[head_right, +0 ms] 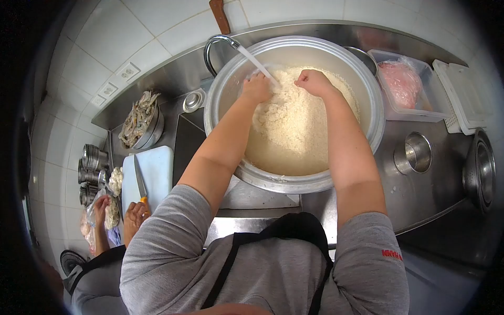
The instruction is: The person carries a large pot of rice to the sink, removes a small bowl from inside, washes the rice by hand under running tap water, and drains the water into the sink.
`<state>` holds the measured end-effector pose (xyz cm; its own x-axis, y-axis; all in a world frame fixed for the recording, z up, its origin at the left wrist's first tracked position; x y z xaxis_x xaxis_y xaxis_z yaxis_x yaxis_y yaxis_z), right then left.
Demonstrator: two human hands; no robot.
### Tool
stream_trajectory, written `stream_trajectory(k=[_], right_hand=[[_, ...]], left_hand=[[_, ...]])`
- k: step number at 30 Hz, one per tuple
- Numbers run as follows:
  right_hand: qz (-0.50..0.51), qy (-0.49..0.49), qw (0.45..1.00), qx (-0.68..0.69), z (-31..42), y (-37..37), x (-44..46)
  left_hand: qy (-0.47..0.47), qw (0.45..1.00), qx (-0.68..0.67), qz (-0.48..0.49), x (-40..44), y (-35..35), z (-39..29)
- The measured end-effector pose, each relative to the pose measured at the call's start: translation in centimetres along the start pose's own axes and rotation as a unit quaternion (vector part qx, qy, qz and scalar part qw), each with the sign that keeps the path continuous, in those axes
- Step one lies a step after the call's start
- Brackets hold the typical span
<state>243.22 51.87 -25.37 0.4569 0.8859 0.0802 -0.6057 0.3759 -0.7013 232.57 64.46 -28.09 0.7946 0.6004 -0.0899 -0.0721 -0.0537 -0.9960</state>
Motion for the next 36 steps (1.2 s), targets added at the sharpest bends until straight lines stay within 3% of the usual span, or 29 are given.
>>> stream_trajectory(k=[2,4,8,10,11,13,15,17,18,20,23,25,30,32,35,36], right_hand=[[-0.006,-0.014,1.0,-0.005,0.4,-0.2,0.0],[-0.002,-0.005,1.0,0.001,-0.1,-0.1,0.0],[-0.011,0.017,1.0,0.003,-0.9,-0.5,0.0],[-0.022,0.031,0.999,-0.019,-1.3,-0.6,0.2],[-0.03,0.045,0.998,-0.044,-1.7,-0.8,0.2],[-0.072,0.076,0.991,-0.087,-2.4,-1.3,-0.1],[-0.109,0.106,0.98,-0.131,-3.1,-1.8,-0.3],[-0.07,0.203,0.977,-0.004,-5.3,-0.7,-0.4],[-0.067,0.203,0.977,-0.005,-5.0,-0.5,-0.6],[-0.023,0.221,0.963,0.153,-4.3,1.7,-1.5],[0.017,0.194,0.961,0.199,-3.6,3.1,-1.2],[0.013,0.196,0.964,0.178,-1.4,2.7,-2.3],[-0.011,0.189,0.959,0.21,-0.6,3.9,-1.9],[-0.064,0.126,0.964,0.225,0.2,3.5,-0.9],[-0.079,0.055,0.975,0.199,-1.0,3.3,1.2],[-0.091,0.052,0.982,0.157,-0.9,2.7,1.4]], left_hand=[[-0.015,0.999,-0.047,-0.009,0.6,0.9,1.1],[-0.114,0.983,-0.076,0.119,0.2,3.5,2.8],[-0.171,0.952,-0.173,0.188,0.4,6.0,4.5],[-0.217,0.85,-0.438,0.198,0.8,6.9,5.1],[-0.214,0.851,-0.436,0.199,1.3,7.3,5.0],[-0.183,0.758,-0.568,0.264,-0.2,6.2,2.3],[-0.153,0.736,-0.606,0.258,0.1,5.7,-0.2],[-0.125,0.71,-0.646,0.251,-0.5,4.6,-1.9],[-0.11,0.705,-0.651,0.258,-1.7,3.3,-2.7],[-0.095,0.699,-0.658,0.265,-2.5,2.0,-3.6],[-0.106,0.729,-0.624,0.261,-2.4,2.3,-3.8],[-0.052,0.645,-0.705,0.291,-2.2,2.2,-6.1],[-0.124,0.669,-0.709,0.187,-2.2,1.1,-5.4],[-0.135,0.668,-0.718,0.142,-1.5,1.3,-4.3],[-0.098,0.626,-0.77,0.069,1.2,1.0,-3.1],[-0.111,0.669,-0.734,0.036,1.4,0.4,-2.5]])
Point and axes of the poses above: each hand's wrist, its own x-axis towards the middle knuckle, its own y-axis out of the palm, z = x × y, the point moved 9 cm from there along x, towards the middle knuckle, and after that the axes turned 6 degrees about -y, right-handed, at the moved point
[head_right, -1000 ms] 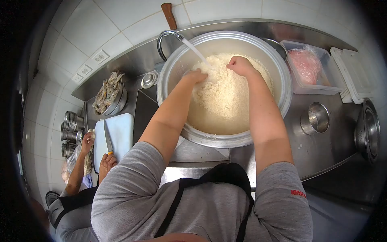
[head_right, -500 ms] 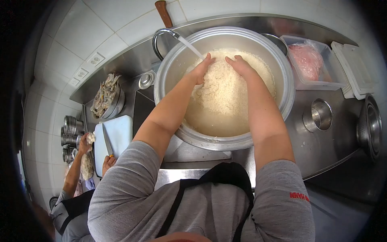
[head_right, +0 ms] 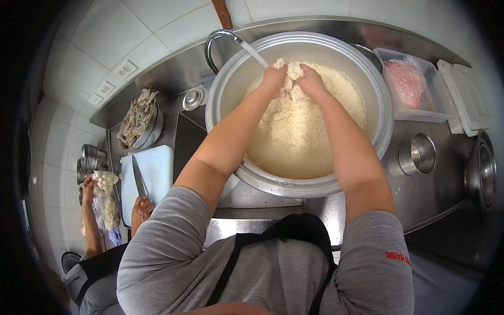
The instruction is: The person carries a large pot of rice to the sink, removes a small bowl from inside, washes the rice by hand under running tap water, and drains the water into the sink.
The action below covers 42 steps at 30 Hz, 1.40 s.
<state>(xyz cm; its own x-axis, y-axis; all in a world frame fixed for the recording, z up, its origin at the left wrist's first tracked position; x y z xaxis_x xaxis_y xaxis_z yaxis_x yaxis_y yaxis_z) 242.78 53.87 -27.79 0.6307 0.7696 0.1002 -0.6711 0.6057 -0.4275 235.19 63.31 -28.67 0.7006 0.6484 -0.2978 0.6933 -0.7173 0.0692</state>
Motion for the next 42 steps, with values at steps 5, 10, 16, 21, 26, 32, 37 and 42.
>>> stream_trajectory(k=[5,10,16,21,26,32,37,42], right_hand=[[-0.022,0.041,0.996,-0.075,2.4,-1.0,-1.1],[0.044,0.037,0.958,-0.279,1.3,-1.9,-0.9],[0.03,0.187,0.922,-0.337,-3.6,-3.7,-1.6],[0.035,0.215,0.976,0.002,-3.2,-2.0,-3.7],[0.076,0.234,0.968,0.055,-1.1,-0.6,-5.1],[0.084,0.155,0.981,0.083,-3.1,0.8,-2.4],[0.037,0.07,0.986,0.147,-0.5,0.5,-1.3],[0.077,0.055,0.967,-0.238,0.5,-0.8,-0.7]], left_hand=[[0.033,0.964,0.242,-0.101,1.1,-2.7,-1.3],[-0.038,0.845,0.518,-0.128,-0.3,-5.3,-0.7],[-0.118,0.927,0.355,-0.018,1.5,-5.1,4.3],[-0.19,0.957,0.192,0.103,-2.0,-0.9,4.0],[-0.211,0.955,0.16,0.134,-2.9,1.2,4.3],[-0.129,0.987,0.085,0.052,-2.8,1.0,2.4],[0.004,0.999,-0.026,0.027,-0.5,1.0,0.3],[0.011,0.928,0.368,-0.061,0.7,-1.4,0.1]])
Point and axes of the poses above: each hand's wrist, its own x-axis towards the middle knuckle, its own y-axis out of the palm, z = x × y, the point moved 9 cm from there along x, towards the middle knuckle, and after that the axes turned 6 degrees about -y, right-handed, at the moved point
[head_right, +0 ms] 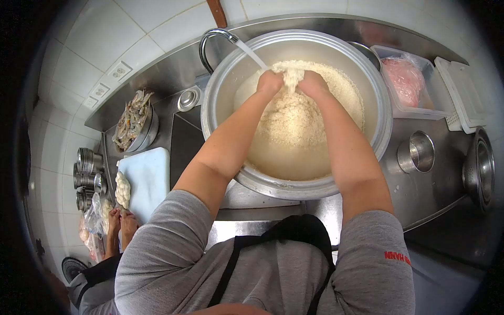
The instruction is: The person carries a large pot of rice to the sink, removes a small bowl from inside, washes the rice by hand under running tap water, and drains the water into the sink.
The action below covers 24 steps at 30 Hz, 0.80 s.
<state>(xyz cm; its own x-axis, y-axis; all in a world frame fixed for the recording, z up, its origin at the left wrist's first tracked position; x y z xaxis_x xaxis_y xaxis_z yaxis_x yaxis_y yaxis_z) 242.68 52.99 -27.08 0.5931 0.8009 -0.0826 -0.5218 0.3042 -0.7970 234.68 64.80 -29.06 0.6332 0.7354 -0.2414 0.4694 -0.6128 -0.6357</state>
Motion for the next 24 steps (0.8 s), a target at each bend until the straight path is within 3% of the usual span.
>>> stream_trajectory(k=[1,3,5,7,8,9,10,11,13,14,16,18,21,23,24], right_hand=[[-0.001,0.001,1.0,0.0,-0.2,-0.2,-0.3],[-0.012,0.093,0.98,-0.175,-2.4,-1.1,-1.6],[-0.006,0.124,0.987,-0.106,-5.2,-0.1,-0.3],[-0.005,0.153,0.988,-0.037,-6.1,0.4,-0.3],[0.012,0.149,0.987,0.062,-6.3,1.5,-0.6],[0.028,0.141,0.977,0.159,-6.0,2.3,-1.0],[0.028,0.14,0.977,0.159,-4.8,2.0,-2.0],[0.045,0.147,0.968,0.199,-3.6,2.0,-3.0],[0.061,0.157,0.956,0.24,-1.5,1.8,-4.3],[0.069,0.158,0.958,0.23,-0.7,1.8,-4.6],[0.075,0.159,0.959,0.22,-1.1,2.5,-4.2],[0.039,0.056,0.948,0.31,-0.6,3.1,-2.4],[0.013,-0.002,0.922,0.387,0.1,2.4,-1.4],[0.003,0.021,0.941,0.336,-0.6,2.1,-0.5],[-0.009,0.044,0.958,0.284,-1.0,1.8,-0.1]], left_hand=[[-0.024,0.996,0.084,0.026,-0.2,0.0,0.6],[-0.033,0.992,0.123,-0.017,1.1,-0.4,2.5],[-0.043,0.984,0.162,-0.06,1.5,-0.5,3.7],[-0.096,0.995,-0.031,0.01,1.4,0.6,4.8],[-0.096,0.995,-0.031,0.01,1.3,0.6,4.8],[-0.125,0.983,-0.117,0.067,0.6,1.5,4.7],[-0.153,0.959,-0.202,0.124,-0.6,2.2,4.2],[-0.153,0.96,-0.201,0.124,-1.4,1.8,3.5],[-0.163,0.908,-0.247,0.295,-4.6,3.7,0.6],[-0.164,0.908,-0.247,0.297,-4.0,4.8,1.1],[-0.133,0.939,-0.252,0.193,-1.6,5.1,2.1],[-0.106,0.934,-0.295,0.17,-1.2,4.8,1.8],[-0.027,0.934,-0.33,0.132,1.1,4.3,1.2],[0.026,0.939,-0.322,0.115,1.8,4.1,0.5],[-0.001,0.969,-0.244,0.035,1.7,3.0,0.7]])
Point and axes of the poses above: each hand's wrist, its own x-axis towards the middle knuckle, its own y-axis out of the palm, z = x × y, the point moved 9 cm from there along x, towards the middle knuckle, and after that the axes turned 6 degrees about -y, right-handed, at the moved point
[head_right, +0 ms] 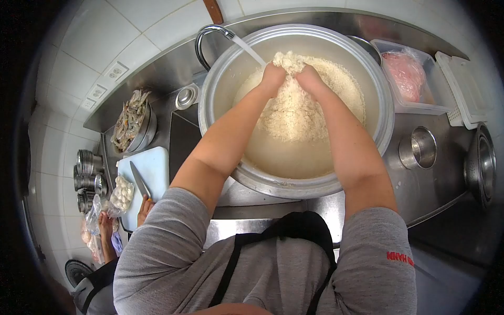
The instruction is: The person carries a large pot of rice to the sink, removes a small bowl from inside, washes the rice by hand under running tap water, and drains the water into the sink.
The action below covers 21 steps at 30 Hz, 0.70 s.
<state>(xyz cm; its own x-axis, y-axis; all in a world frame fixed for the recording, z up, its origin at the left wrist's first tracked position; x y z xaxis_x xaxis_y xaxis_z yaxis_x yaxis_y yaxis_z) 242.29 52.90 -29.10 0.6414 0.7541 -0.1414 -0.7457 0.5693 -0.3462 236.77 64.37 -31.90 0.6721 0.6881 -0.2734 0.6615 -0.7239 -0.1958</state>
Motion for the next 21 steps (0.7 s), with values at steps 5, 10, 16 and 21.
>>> stream_trajectory(k=[5,10,16,21], right_hand=[[0.02,0.019,0.955,-0.295,0.6,-0.7,-0.4],[-0.103,0.071,0.897,-0.424,-1.1,-3.9,-1.2],[0.002,0.081,0.995,-0.058,-1.5,-1.0,-2.7],[0.041,0.073,0.997,0.003,0.2,0.6,-3.8]], left_hand=[[-0.033,0.962,0.264,-0.068,-4.1,-3.0,-3.2],[-0.07,0.939,0.318,-0.11,-2.3,-4.8,0.0],[-0.189,0.971,-0.026,0.145,-0.8,-0.4,3.7],[-0.15,0.968,0.011,0.203,-5.6,1.9,-0.2]])
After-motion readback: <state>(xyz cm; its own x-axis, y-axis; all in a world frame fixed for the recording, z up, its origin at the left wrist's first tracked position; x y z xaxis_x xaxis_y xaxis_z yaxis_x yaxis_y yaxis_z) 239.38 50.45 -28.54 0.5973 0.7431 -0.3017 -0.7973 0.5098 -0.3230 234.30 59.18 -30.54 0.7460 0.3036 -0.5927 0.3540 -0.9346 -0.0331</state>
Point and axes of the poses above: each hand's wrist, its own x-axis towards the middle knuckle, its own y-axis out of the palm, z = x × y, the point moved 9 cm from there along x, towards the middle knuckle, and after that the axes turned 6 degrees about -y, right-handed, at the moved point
